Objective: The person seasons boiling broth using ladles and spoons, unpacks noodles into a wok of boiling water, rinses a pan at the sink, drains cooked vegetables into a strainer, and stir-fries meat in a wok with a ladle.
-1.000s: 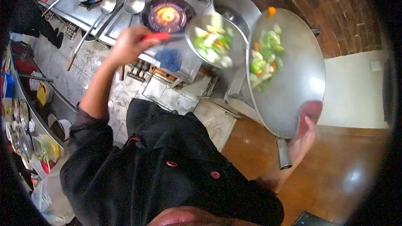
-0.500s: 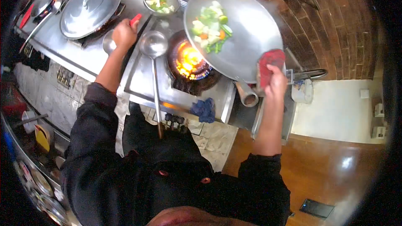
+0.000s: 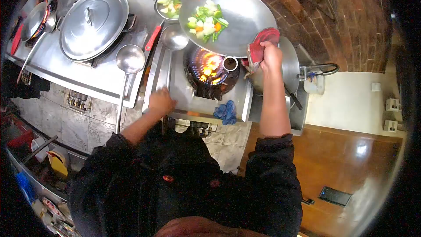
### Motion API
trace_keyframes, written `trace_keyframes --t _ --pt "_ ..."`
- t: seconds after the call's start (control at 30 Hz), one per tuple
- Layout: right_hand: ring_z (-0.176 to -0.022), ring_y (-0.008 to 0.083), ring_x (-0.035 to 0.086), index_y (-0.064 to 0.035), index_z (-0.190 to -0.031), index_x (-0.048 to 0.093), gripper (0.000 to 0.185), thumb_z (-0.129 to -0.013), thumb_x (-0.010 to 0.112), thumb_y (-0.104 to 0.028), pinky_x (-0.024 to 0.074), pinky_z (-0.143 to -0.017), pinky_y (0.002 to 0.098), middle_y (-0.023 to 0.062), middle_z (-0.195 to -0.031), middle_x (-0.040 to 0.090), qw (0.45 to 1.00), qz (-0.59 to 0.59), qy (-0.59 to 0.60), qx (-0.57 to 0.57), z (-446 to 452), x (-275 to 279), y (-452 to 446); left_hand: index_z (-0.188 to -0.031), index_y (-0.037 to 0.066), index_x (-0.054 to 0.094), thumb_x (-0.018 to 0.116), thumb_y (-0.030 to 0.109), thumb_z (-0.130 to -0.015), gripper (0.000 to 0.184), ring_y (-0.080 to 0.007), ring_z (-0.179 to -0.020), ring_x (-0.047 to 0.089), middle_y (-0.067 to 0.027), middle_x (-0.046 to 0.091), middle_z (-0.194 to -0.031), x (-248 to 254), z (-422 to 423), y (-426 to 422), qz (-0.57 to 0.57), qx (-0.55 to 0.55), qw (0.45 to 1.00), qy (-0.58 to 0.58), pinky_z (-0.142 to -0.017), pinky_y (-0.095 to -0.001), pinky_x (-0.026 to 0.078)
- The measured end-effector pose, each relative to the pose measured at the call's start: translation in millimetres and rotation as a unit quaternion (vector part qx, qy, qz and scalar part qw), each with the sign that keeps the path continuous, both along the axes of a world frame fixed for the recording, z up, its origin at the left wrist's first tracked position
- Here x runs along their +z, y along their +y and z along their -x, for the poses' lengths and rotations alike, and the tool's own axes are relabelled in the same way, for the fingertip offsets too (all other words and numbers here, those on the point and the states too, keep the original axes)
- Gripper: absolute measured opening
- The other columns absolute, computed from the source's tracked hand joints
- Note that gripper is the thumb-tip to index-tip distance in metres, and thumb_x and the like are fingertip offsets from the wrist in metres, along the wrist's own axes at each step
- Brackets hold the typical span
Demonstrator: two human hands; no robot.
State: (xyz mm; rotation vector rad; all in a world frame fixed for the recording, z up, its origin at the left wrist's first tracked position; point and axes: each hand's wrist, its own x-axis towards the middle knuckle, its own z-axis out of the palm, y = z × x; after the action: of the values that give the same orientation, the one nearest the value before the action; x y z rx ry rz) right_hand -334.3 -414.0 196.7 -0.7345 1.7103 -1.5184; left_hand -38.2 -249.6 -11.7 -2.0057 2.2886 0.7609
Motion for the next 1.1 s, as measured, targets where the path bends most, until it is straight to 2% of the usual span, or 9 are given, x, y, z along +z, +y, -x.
trace_keyframes --t 0.17,0.27,0.37,0.4,0.5,0.6,0.8,0.9,1.1 --pt "-0.068 0.0213 0.056 0.0026 -0.078 0.058 0.011 -0.067 0.057 0.000 0.0474 -0.062 0.0355 0.0087 -0.079 0.058 1.000 -0.006 -0.001 0.025 -7.0 8.2 -2.9 -0.096 -0.003 0.048 0.060 0.028 -0.077 0.038 -0.0352 -0.083 0.061 -0.0219 0.060 -0.088 -18.1 -10.1 44.6 -0.051 0.072 0.995 0.048 -0.070 -0.0416 0.050" --pt "-0.066 0.0211 0.058 0.0048 -0.076 0.060 0.013 -0.066 0.058 -0.003 0.0469 -0.058 0.0363 0.0094 -0.075 0.060 0.994 -0.012 0.112 0.014 -3.6 16.1 -6.6 -0.097 -0.002 0.048 0.058 0.018 -0.077 0.030 -0.0444 -0.086 0.055 -0.0282 0.058 -0.089 36.6 -45.5 41.9 -0.058 0.172 0.967 0.180 -0.074 -0.0481 0.045" --pt "-0.065 0.0203 0.057 0.0095 -0.078 0.057 0.017 -0.065 0.060 -0.001 0.0475 -0.056 0.0353 0.0109 -0.075 0.057 0.992 -0.029 0.118 0.036 17.5 7.4 -8.4 -0.096 -0.003 0.051 0.057 0.013 -0.076 0.026 -0.0410 -0.087 0.057 -0.0257 0.058 -0.090 83.8 -93.3 69.1 -0.029 0.157 0.963 0.218 -0.074 -0.0424 0.045" --pt "-0.065 0.0200 0.057 0.0091 -0.079 0.057 0.017 -0.065 0.060 -0.001 0.0471 -0.055 0.0354 0.0096 -0.075 0.057 0.969 -0.055 0.240 0.012 28.3 1.6 -11.1 -0.095 -0.002 0.052 0.057 0.010 -0.076 0.023 -0.0393 -0.085 0.057 -0.0243 0.058 -0.089 108.1 -104.0 77.6 -0.013 0.158 0.956 0.245 -0.074 -0.0411 0.045" --pt "-0.064 0.0197 0.057 0.0082 -0.080 0.058 0.017 -0.066 0.060 -0.001 0.0473 -0.055 0.0354 0.0096 -0.074 0.057 0.980 0.017 0.196 -0.004 17.3 -3.0 -11.9 -0.103 -0.002 0.054 0.055 0.010 -0.084 0.022 -0.0101 -0.057 0.048 -0.0029 0.053 -0.070 137.9 -172.9 68.4 -0.086 0.179 0.895 0.400 -0.053 -0.0261 0.043" --pt "-0.064 0.0189 0.057 0.0071 -0.078 0.058 0.015 -0.066 0.060 -0.002 0.0466 -0.055 0.0349 0.0093 -0.073 0.057 0.980 0.012 0.198 -0.026 -22.0 8.9 -10.8 -0.111 -0.001 0.053 0.056 0.010 -0.086 0.028 -0.0069 -0.057 0.047 0.0004 0.054 -0.073 158.0 -243.8 14.6 -0.093 0.158 0.886 0.427 -0.054 -0.0211 0.041" --pt "-0.068 0.0200 0.058 0.0105 -0.079 0.060 0.022 -0.066 0.062 -0.007 0.0463 -0.058 0.0356 0.0128 -0.078 0.060 0.951 -0.050 0.290 -0.100 -59.0 3.2 -26.4 -0.117 0.000 0.052 0.053 0.018 -0.088 0.034 -0.0063 -0.059 0.044 0.0015 0.052 -0.071 188.2 -295.1 -145.2 -0.113 -0.024 0.920 0.375 -0.054 -0.0206 0.038" --pt "-0.073 0.0217 0.059 0.0139 -0.083 0.060 0.029 -0.065 0.063 -0.009 0.0466 -0.061 0.0361 0.0157 -0.082 0.062 0.898 -0.106 0.405 -0.139 -48.0 -6.0 -24.9 -0.104 0.003 0.058 0.051 0.023 -0.090 0.025 -0.0055 -0.047 0.042 0.0012 0.050 -0.062 183.8 -273.8 -205.1 -0.147 -0.072 0.912 0.376 -0.043 -0.0207 0.035" --pt "-0.077 0.0243 0.061 0.0127 -0.085 0.061 0.033 -0.064 0.063 -0.013 0.0469 -0.066 0.0368 0.0175 -0.088 0.063 0.926 -0.115 0.307 -0.184 -81.4 -2.4 -33.4 -0.075 0.007 0.057 0.053 0.032 -0.088 0.028 -0.0081 -0.039 0.042 0.0008 0.048 -0.051 208.6 -272.9 -294.0 -0.176 -0.187 0.941 0.219 -0.037 -0.0253 0.033"
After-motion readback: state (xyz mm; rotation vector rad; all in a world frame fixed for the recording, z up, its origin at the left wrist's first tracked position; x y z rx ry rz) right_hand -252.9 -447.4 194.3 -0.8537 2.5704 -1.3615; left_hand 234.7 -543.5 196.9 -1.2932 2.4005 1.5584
